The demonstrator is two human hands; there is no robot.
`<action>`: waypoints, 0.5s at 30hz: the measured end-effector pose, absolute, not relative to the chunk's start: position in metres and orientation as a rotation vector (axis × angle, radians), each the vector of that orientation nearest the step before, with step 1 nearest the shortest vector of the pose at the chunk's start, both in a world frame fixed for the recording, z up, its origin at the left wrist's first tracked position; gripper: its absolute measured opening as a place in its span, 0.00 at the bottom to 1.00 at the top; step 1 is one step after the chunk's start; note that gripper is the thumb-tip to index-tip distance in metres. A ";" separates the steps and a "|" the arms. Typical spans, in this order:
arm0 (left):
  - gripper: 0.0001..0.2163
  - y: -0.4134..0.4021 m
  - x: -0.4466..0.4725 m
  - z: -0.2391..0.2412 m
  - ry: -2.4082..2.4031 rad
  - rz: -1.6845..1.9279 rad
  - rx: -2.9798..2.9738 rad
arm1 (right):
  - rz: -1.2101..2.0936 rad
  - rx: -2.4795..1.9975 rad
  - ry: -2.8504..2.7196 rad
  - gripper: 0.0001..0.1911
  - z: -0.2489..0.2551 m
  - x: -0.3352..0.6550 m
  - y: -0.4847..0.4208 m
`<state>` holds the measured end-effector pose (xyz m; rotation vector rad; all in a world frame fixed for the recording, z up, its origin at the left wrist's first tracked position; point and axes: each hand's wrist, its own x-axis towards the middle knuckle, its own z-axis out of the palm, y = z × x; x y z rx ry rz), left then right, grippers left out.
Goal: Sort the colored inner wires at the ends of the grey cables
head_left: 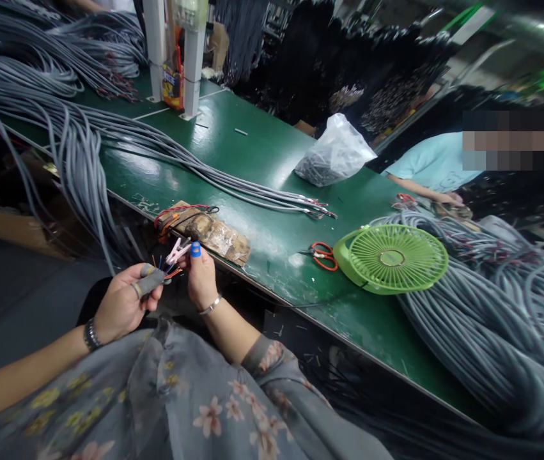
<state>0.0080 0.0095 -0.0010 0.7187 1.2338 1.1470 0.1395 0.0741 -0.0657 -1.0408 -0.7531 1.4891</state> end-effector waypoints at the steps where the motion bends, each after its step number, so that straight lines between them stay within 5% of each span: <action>1: 0.21 0.010 0.008 -0.001 1.233 1.140 0.723 | 1.538 -1.021 -0.745 0.34 -0.065 0.139 0.073; 15: 0.21 0.010 0.005 -0.009 1.245 1.114 0.777 | 1.830 -0.885 -0.542 0.34 -0.056 0.136 0.075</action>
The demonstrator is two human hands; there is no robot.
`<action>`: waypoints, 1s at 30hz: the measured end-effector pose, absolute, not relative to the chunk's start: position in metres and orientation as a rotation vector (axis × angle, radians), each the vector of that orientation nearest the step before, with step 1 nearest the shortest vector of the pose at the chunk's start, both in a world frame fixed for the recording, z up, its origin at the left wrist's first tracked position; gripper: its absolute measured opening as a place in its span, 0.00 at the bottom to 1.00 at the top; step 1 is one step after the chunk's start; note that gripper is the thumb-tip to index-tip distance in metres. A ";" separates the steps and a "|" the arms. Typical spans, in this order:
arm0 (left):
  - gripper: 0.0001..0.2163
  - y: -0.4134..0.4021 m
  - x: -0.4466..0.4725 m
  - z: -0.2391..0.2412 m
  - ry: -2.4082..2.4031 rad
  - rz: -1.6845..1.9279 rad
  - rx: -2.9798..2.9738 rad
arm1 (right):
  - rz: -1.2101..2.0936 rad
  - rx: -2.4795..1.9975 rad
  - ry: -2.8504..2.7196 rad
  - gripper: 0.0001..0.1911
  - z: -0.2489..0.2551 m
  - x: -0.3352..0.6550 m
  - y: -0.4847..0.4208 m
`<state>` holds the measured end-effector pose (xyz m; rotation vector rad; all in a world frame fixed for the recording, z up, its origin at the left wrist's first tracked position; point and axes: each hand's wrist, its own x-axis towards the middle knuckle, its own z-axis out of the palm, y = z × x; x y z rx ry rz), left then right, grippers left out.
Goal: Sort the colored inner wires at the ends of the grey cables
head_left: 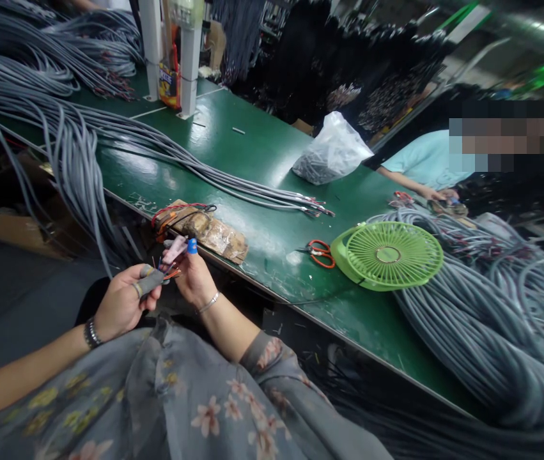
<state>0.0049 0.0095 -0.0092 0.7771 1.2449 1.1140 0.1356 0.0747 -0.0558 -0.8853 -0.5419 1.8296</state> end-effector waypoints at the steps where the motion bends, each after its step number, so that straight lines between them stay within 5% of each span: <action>1: 0.21 0.008 0.004 -0.010 1.241 1.111 0.784 | 1.856 -0.881 -0.567 0.36 -0.058 0.138 0.072; 17: 0.10 0.011 -0.007 -0.013 1.137 0.736 1.045 | 1.656 -0.956 -1.261 0.32 -0.044 0.181 0.038; 30: 0.22 0.006 0.004 -0.008 1.277 0.890 0.916 | 1.658 -0.933 -1.152 0.23 -0.047 0.180 0.036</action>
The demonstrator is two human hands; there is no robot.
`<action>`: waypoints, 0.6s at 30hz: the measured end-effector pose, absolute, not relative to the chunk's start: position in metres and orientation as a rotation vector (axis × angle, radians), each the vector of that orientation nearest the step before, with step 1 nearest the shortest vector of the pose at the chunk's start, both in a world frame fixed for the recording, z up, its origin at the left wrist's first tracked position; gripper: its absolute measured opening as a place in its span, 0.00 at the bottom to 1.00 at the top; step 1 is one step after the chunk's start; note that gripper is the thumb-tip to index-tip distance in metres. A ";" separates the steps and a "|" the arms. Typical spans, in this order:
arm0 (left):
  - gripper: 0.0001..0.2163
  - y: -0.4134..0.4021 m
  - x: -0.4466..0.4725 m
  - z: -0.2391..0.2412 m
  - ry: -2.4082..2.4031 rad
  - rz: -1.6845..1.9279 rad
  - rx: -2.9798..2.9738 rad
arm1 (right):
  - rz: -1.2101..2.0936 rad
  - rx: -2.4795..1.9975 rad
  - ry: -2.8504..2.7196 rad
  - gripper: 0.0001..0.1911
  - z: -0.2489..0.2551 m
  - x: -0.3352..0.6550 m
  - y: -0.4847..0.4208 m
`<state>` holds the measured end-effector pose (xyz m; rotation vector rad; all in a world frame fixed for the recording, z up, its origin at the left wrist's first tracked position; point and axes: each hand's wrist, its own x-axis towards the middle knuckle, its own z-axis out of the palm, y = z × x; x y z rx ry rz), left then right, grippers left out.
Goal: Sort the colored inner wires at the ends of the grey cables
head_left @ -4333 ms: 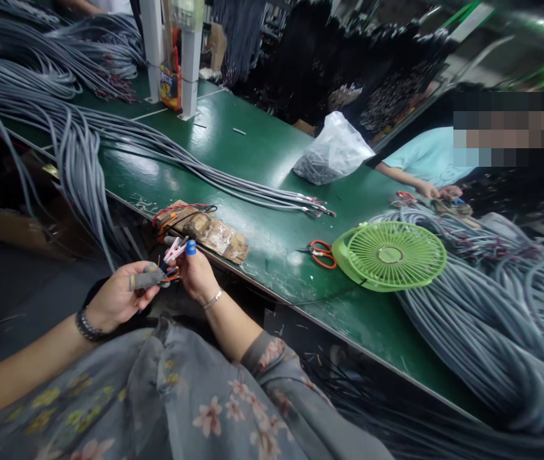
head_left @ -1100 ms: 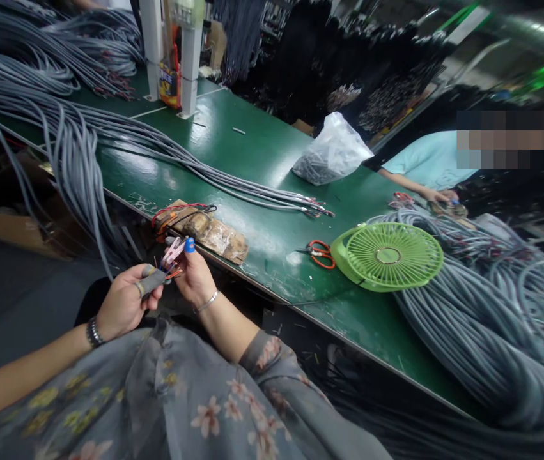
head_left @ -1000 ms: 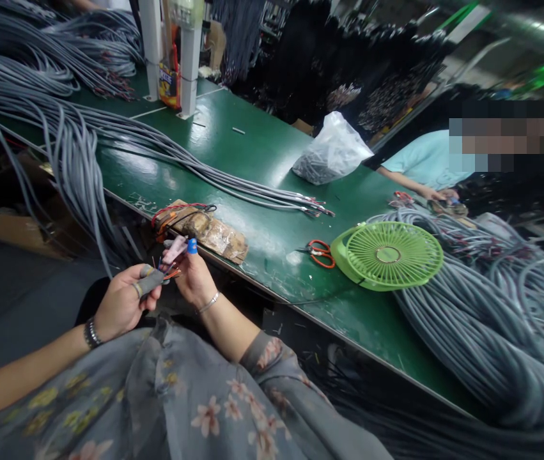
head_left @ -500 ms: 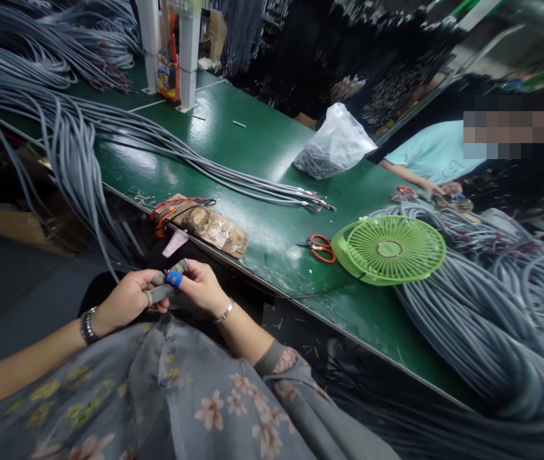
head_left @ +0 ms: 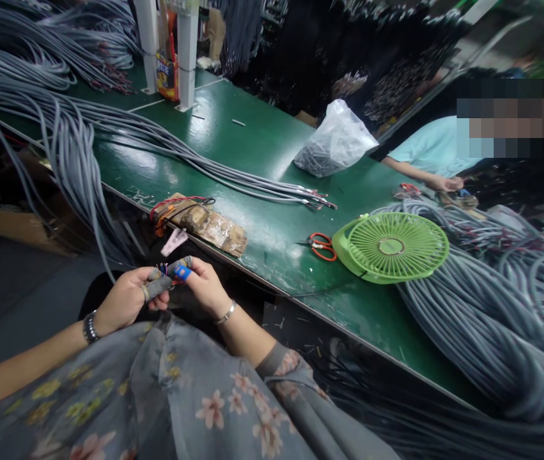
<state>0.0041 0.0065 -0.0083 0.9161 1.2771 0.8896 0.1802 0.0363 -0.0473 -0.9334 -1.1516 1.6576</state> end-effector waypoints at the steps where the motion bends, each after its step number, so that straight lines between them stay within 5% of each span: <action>1: 0.22 0.006 0.004 -0.008 1.285 0.892 0.918 | 1.674 -0.919 -1.166 0.22 -0.046 0.180 0.037; 18: 0.21 0.004 0.001 -0.004 1.355 1.050 0.890 | 1.607 -1.028 -0.845 0.23 -0.062 0.165 0.039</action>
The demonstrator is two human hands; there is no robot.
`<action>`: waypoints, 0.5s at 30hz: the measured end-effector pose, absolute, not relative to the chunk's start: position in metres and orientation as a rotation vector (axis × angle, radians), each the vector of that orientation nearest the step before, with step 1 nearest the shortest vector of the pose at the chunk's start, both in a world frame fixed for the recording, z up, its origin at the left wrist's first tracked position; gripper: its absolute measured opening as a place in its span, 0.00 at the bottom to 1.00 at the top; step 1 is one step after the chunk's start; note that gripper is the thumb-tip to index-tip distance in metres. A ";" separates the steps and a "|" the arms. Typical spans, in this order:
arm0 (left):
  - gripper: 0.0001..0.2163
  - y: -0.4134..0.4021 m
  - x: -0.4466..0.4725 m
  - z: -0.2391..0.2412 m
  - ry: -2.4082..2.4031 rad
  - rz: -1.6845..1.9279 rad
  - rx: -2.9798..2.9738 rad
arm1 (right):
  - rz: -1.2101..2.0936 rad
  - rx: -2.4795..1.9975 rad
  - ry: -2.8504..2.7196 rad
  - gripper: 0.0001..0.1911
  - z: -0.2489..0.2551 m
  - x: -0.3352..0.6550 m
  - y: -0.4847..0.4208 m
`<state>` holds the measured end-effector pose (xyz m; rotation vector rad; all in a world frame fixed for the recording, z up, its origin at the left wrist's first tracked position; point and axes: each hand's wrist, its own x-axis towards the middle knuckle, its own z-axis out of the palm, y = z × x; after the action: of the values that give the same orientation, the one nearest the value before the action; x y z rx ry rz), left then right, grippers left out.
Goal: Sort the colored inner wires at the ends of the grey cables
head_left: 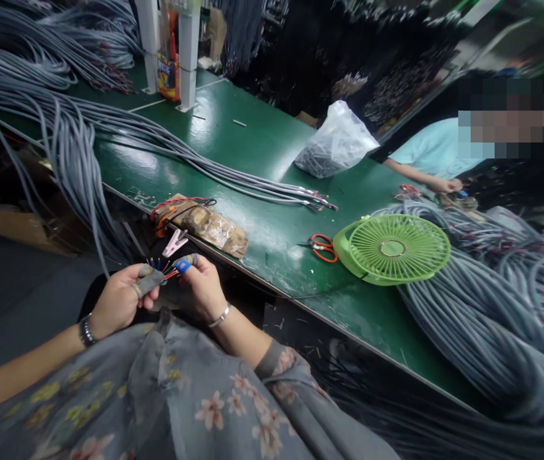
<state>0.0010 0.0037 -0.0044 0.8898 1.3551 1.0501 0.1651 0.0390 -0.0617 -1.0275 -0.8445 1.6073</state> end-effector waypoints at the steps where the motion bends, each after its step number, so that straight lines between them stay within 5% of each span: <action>1: 0.20 0.005 -0.002 -0.003 1.353 1.057 0.889 | 1.636 -1.031 -0.799 0.22 -0.063 0.167 0.043; 8: 0.19 0.025 -0.027 0.003 1.216 0.881 0.950 | 2.005 -0.901 -0.767 0.27 -0.056 0.168 0.073; 15: 0.18 0.046 -0.031 -0.001 1.143 0.825 0.911 | 1.681 -0.944 -0.816 0.27 -0.065 0.145 0.078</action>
<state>-0.0307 0.0455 -0.0014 0.9109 1.1435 0.8245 0.1451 0.0780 -0.0648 -0.9439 -0.8159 1.6808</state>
